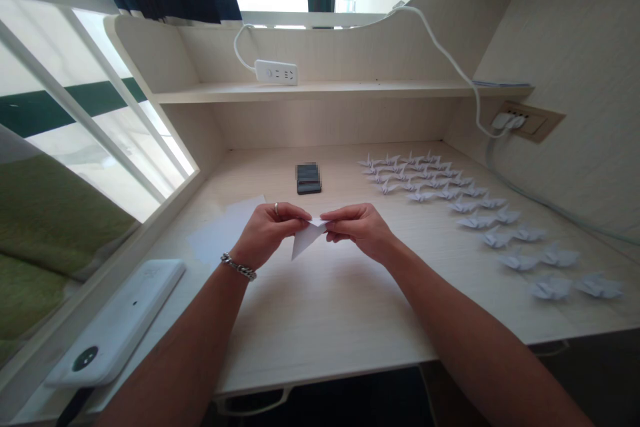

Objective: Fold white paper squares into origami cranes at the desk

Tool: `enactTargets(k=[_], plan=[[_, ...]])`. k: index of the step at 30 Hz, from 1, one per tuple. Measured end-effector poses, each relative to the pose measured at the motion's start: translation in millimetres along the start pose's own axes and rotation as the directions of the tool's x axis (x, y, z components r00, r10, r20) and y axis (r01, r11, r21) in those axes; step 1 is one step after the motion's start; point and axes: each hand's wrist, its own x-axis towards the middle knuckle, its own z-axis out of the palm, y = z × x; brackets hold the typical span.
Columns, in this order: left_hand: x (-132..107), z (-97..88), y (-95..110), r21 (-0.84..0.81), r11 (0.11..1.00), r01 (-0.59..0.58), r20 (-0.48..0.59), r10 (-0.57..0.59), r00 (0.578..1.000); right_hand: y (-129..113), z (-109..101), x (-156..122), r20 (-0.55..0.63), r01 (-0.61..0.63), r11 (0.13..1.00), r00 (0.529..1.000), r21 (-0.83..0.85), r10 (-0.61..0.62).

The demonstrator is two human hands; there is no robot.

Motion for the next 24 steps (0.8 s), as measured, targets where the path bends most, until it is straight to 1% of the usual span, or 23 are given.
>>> enactTargets(k=[6, 10, 13, 15, 18, 21, 24], plan=[[0, -1.1, 0, 0.027, 0.999, -0.031, -0.005, 0.031, 1.000, -2, 1, -2, 0.033, 0.028, 1.000, 0.999, 0.003, -0.028], [0, -1.9, 0, 0.057, 0.997, -0.048, -0.005, 0.048, 0.999, -7, 1, -4, 0.069, -0.008, 0.998, 0.998, 0.056, 0.004], [0, -1.2, 2, 0.093, 0.994, -0.061, -0.008, 0.062, 0.998, -10, 1, -4, 0.055, -0.035, 0.996, 0.998, 0.083, 0.030], [-1, 0.3, 4, 0.129, 0.989, -0.071, 0.012, 0.070, 0.997, -10, 2, -4, 0.029, -0.048, 0.998, 0.998, 0.038, 0.047], [-2, 3.7, 6, 0.200, 0.977, -0.077, 0.055, 0.067, 0.996, -6, 3, -2, -0.009, -0.056, 0.994, 0.998, -0.089, 0.055], [-3, 6.7, 7, 0.224, 0.972, -0.065, 0.089, 0.046, 0.995, -2, 4, -1, 0.011, -0.022, 0.980, 1.000, -0.196, 0.025], [-3, 7.3, 6, 0.187, 0.982, -0.036, 0.079, 0.022, 0.997, 0, 3, 0, 0.031, 0.007, 0.972, 1.000, -0.236, 0.000]])
